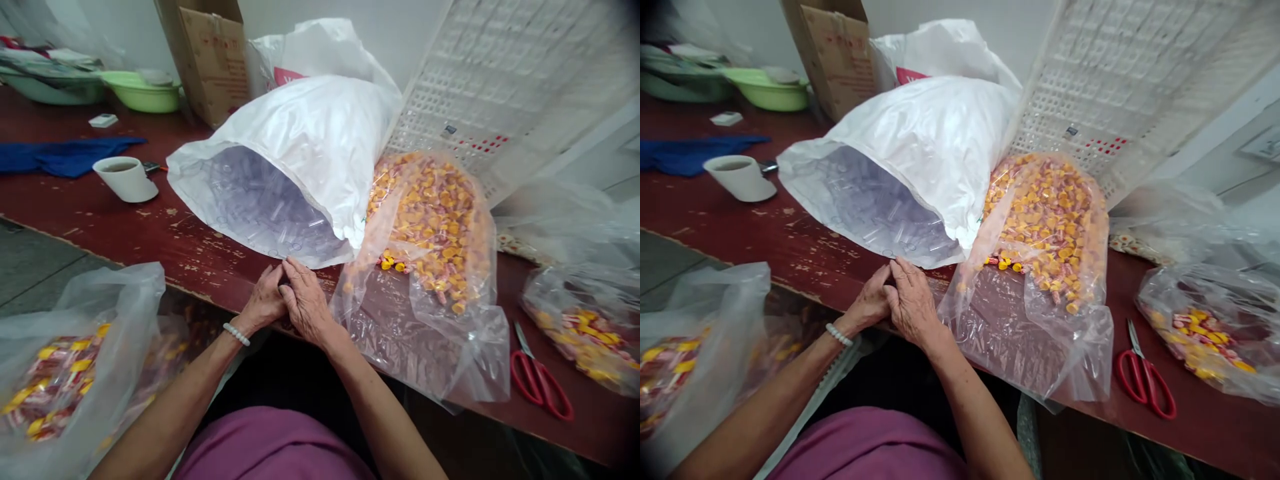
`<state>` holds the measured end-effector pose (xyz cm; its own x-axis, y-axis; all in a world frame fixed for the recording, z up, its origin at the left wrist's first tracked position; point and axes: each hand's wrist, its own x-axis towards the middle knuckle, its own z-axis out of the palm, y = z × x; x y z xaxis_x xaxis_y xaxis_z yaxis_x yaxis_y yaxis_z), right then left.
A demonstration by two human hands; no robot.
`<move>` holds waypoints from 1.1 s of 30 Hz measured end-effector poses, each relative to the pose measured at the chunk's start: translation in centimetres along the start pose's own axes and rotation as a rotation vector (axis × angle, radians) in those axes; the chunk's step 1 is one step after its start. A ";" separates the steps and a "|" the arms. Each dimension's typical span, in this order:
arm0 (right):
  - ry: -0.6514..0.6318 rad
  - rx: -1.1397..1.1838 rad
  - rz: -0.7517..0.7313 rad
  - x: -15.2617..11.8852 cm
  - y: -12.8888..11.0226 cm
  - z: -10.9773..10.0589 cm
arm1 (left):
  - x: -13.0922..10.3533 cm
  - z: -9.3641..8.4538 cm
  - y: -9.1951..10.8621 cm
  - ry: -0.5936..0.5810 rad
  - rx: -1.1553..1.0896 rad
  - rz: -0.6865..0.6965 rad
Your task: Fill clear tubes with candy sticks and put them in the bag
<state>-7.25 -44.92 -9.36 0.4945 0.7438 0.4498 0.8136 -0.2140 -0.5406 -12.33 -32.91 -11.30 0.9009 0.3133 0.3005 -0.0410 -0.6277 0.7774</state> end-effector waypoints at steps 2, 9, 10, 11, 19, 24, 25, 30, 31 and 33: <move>0.028 -0.016 -0.025 0.1 0.3 0.8 | 0.1 -0.3 -0.6 -0.016 0.065 0.056; 0.053 -0.024 -0.048 0.1 -0.2 1.2 | 0.1 -0.8 -1.2 -0.012 0.069 0.015; 0.052 -0.013 -0.030 0.1 -0.4 1.2 | 0.1 -0.8 -1.0 -0.011 0.070 -0.026; 0.049 0.001 -0.006 0.0 -0.6 1.2 | 0.0 -0.9 -0.8 -0.012 0.069 -0.062; 0.271 0.077 0.029 -2.3 -2.9 -4.4 | -1.1 -0.6 0.9 0.128 -0.283 -0.199; 0.302 -0.443 0.521 -6.1 4.8 -9.8 | -1.8 0.1 0.7 0.260 -0.568 -0.377; 0.269 -0.512 0.584 -7.1 6.7 -10.6 | -1.8 0.1 0.7 0.259 -0.586 -0.387; 0.251 -0.770 0.760 -12.6 12.3 -14.6 | -1.6 0.0 0.4 0.221 -0.569 -0.412; 0.248 -0.806 0.790 -13.5 12.7 -15.5 | -1.5 0.0 0.4 0.204 -0.556 -0.410; 0.224 -0.851 0.828 -14.5 13.5 -17.3 | -1.4 -0.1 0.6 0.221 -0.497 -0.374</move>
<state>1.82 -69.59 -10.87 0.9347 0.0759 0.3471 0.1245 -0.9849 -0.1199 -13.69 -33.65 -11.26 0.7850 0.6189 0.0256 0.0154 -0.0607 0.9980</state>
